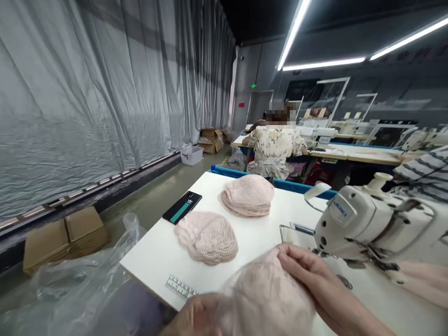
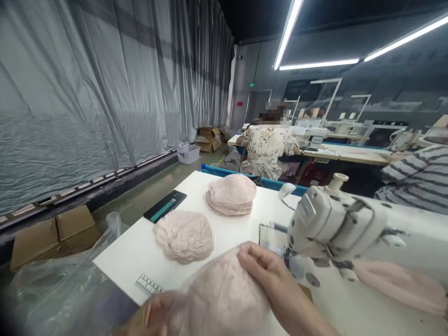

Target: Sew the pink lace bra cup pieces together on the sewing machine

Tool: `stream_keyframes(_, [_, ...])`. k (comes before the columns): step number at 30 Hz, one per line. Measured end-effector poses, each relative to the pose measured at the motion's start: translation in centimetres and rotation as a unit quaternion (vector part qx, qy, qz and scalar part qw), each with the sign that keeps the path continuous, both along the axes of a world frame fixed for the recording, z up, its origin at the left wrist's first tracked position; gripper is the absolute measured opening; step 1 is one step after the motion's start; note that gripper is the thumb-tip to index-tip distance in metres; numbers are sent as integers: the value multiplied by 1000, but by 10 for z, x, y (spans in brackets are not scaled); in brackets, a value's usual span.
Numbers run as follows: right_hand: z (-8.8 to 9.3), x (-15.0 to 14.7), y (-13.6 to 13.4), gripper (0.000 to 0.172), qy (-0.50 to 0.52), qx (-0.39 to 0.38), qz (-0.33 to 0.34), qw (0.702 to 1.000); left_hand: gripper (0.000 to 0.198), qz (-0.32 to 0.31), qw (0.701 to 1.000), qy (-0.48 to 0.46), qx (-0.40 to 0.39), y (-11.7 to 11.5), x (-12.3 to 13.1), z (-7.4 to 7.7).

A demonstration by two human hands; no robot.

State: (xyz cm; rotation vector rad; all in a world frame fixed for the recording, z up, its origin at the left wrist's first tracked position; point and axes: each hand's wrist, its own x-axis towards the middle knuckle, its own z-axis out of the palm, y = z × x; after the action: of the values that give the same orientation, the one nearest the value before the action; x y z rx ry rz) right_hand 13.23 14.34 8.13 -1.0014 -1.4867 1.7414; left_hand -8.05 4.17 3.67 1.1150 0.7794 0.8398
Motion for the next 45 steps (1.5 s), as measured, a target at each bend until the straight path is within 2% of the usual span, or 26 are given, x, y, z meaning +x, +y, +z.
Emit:
stream_keyframes(3, [12, -25, 49, 37, 16, 75, -66, 995, 56, 133, 985, -106, 14, 37, -7, 33])
stream_keyframes(4, [17, -33, 69, 34, 19, 109, -104, 988, 59, 149, 982, -112, 25, 58, -10, 45])
stream_keyframes(6, [23, -49, 113, 29, 15, 170, -183, 968, 62, 206, 974, -67, 70, 109, -18, 65])
stream_keyframes(7, [24, -55, 135, 29, 7, 195, -220, 956, 59, 234, 966, -7, 108, 138, -21, 73])
stream_keyframes(9, [24, -66, 176, 32, -23, 226, -287, 931, 55, 266, 952, 33, 144, 192, -25, 82])
stream_keyframes(12, [17, -73, 220, 32, -93, 256, -354, 895, 43, 315, 926, 106, 178, 252, -25, 80])
stream_keyframes(14, [11, -73, 237, 29, -145, 269, -381, 873, 35, 326, 909, 167, 198, 273, -21, 70])
stream_keyframes(16, [6, -71, 245, 27, -192, 280, -390, 856, 29, 320, 895, 227, 214, 281, -17, 56])
stream_keyframes(20, [-5, -71, 239, 28, -256, 309, -399, 824, 28, 303, 860, 337, 235, 273, -16, 37])
stream_keyframes(23, [-16, -73, 212, 33, -264, 353, -389, 809, 33, 297, 827, 408, 249, 250, -27, 35])
stream_keyframes(25, [-25, -72, 178, 32, -256, 398, -321, 821, 35, 264, 813, 442, 273, 223, -36, 36])
stream_keyframes(28, [-37, -66, 110, 20, -240, 448, -109, 854, 33, 163, 809, 471, 311, 169, -47, 38])
stream_keyframes(30, [-47, -61, 69, 17, -234, 462, -3, 856, 32, 98, 806, 487, 321, 135, -49, 35])
stream_keyframes(33, [-65, -57, 35, 14, -253, 470, 23, 846, 30, 41, 790, 518, 324, 102, -44, 25])
stream_keyframes(36, [-79, -58, 28, 15, -270, 484, 14, 832, 12, 45, 773, 547, 317, 95, -36, 19])
stream_keyframes(38, [-82, -60, 29, 13, -272, 491, 9, 828, 12, 60, 771, 553, 311, 96, -33, 19])
stream_keyframes(45, [-79, -55, 29, 4, -279, 526, -5, 804, 16, 107, 803, 509, 291, 98, -35, 24])
